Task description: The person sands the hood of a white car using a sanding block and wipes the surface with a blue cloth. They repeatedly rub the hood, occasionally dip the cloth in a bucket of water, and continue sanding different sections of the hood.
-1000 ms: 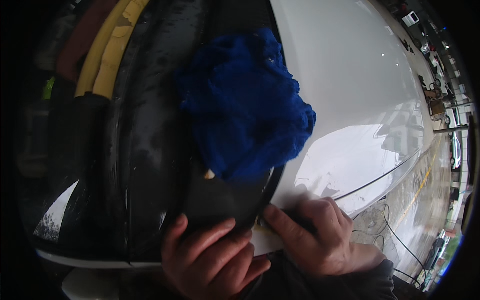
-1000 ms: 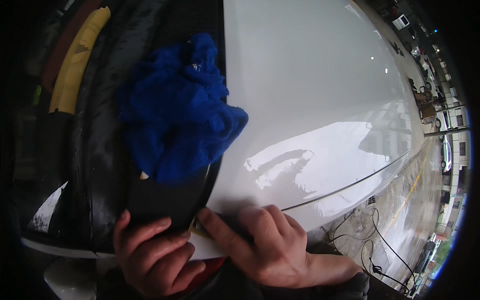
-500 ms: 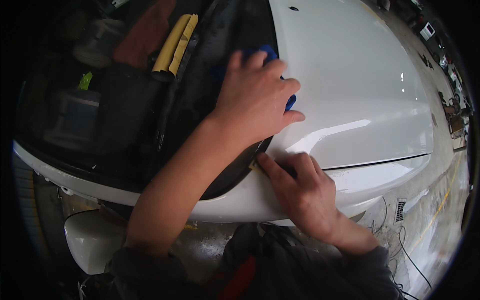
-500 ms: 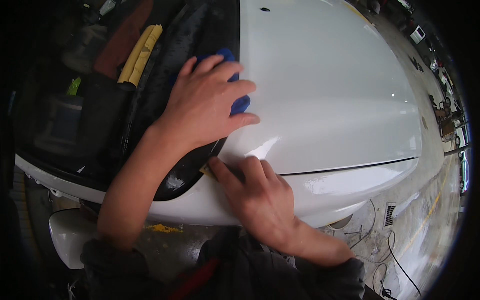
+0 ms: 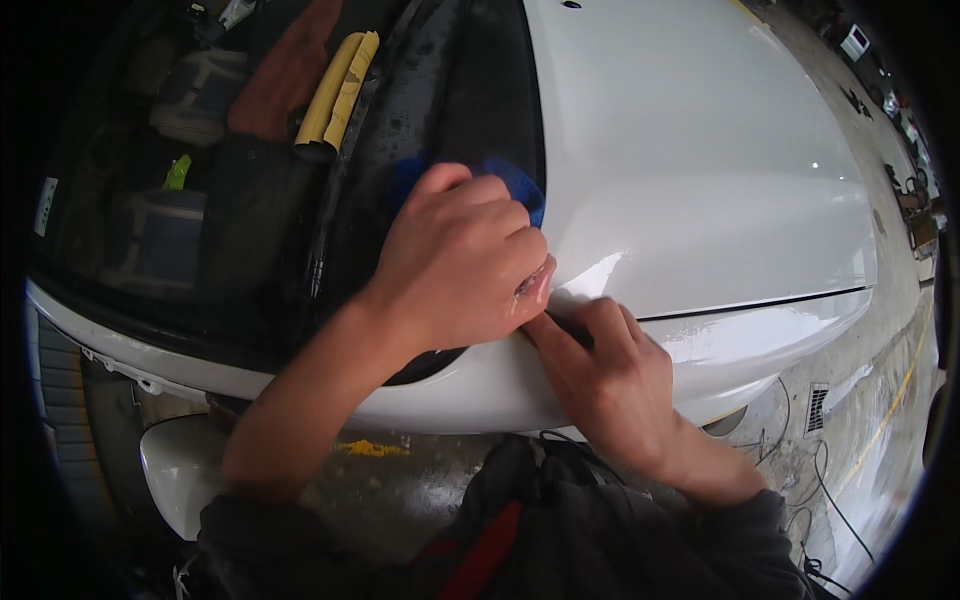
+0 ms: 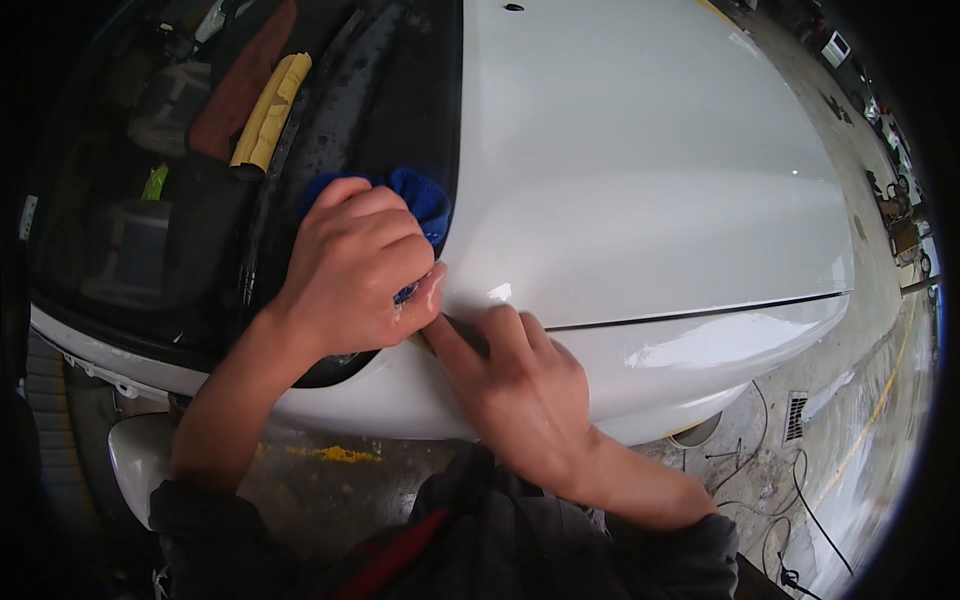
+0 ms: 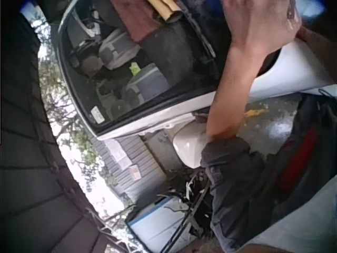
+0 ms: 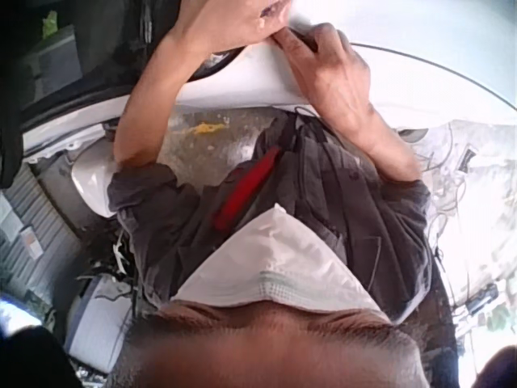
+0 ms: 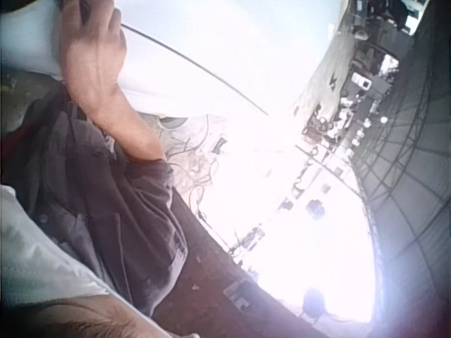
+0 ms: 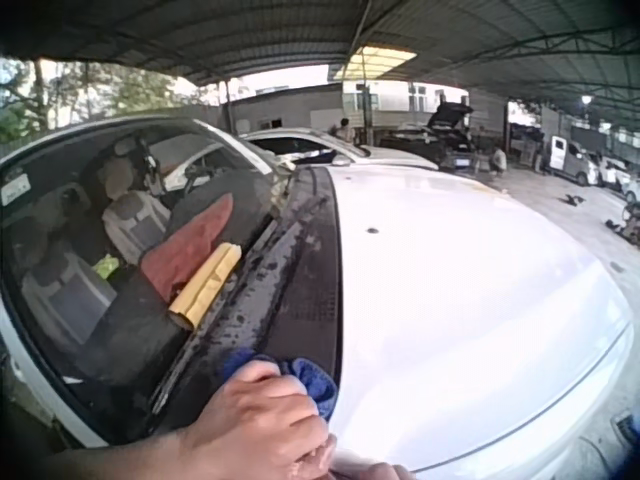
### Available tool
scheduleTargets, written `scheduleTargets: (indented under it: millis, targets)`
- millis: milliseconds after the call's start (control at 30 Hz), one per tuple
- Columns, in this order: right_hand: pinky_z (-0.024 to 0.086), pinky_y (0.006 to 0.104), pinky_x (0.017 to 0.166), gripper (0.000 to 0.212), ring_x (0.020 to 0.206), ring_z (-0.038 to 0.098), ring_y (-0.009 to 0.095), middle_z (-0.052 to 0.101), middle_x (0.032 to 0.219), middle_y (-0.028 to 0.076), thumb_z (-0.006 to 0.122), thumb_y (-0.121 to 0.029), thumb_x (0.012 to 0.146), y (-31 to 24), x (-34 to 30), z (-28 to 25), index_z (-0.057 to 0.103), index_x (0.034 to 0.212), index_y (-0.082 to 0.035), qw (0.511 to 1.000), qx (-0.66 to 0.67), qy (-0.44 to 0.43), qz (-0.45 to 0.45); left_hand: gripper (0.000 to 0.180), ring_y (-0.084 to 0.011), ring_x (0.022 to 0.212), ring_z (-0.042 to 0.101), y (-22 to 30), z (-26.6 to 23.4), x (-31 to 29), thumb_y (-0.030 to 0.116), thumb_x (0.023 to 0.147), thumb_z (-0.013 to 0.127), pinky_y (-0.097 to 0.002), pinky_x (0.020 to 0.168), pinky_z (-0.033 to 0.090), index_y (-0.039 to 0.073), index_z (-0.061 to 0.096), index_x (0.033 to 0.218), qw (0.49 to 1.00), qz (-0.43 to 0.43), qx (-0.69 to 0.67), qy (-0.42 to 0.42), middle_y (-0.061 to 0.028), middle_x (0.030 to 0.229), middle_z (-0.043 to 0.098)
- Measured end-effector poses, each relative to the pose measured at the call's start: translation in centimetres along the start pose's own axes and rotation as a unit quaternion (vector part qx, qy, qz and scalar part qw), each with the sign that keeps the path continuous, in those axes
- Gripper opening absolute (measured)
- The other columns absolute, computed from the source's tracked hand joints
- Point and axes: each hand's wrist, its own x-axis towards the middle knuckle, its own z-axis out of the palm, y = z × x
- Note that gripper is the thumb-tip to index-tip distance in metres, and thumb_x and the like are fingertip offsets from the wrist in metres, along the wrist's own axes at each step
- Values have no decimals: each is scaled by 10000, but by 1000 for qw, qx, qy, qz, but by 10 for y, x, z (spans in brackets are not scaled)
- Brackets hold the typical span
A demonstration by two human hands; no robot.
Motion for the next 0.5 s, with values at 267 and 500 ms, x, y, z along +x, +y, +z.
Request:
scheduleTargets:
  millis: [267, 500]
  targets:
    - [543, 328, 533, 487, 766, 615, 199, 518, 923, 20, 737, -113, 825, -3, -2, 0, 781, 1295, -229, 1000, -9, 18, 1, 190, -273, 943, 689, -11, -18, -14, 136, 738, 868, -437, 930, 507, 88, 688, 776, 999, -35, -21, 33, -35, 875, 712]
    - [549, 326, 549, 536, 763, 624, 191, 519, 909, 20, 716, -94, 844, -5, 4, -4, 765, 1359, -234, 1000, -6, -11, -1, 247, -297, 1043, 684, -10, -20, -27, 198, 736, 913, -437, 953, 504, 91, 742, 879, 996, -66, -50, 41, -45, 1038, 751]
